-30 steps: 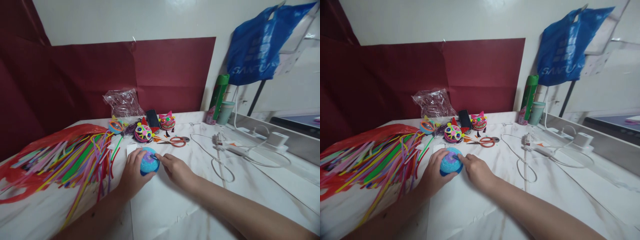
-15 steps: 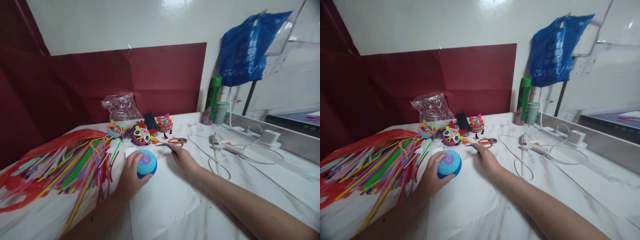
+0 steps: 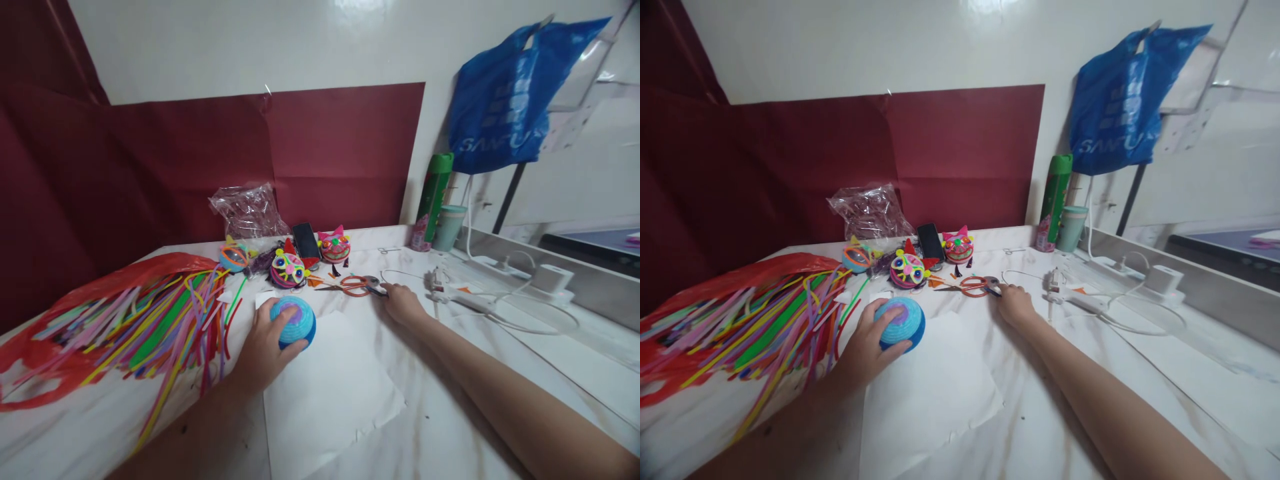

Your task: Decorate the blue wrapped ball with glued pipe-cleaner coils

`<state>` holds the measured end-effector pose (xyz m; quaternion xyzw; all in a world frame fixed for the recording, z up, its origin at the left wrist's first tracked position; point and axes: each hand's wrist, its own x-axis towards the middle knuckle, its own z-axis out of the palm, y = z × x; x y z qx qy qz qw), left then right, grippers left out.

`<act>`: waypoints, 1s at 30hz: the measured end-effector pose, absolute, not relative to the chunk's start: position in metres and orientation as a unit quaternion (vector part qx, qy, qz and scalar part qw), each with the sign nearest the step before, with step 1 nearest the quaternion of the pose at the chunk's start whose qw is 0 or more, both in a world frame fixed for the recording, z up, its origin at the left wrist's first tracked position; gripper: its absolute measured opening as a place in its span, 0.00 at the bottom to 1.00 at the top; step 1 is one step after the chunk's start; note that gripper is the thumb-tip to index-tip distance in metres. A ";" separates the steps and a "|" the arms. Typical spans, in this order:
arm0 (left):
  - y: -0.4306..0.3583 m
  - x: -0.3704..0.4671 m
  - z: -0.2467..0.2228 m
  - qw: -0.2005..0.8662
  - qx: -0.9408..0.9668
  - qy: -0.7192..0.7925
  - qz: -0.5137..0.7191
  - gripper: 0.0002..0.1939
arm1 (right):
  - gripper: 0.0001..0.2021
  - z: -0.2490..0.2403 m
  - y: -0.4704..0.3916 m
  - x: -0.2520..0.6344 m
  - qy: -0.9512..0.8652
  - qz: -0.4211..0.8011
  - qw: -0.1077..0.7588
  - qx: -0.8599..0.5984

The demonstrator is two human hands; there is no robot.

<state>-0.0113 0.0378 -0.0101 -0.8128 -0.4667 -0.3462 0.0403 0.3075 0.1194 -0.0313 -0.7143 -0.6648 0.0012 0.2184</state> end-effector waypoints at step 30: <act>0.036 -0.017 -0.001 -0.478 -0.616 -0.431 -0.453 0.30 | 0.40 -0.022 0.052 0.173 -0.798 0.275 0.398 -0.360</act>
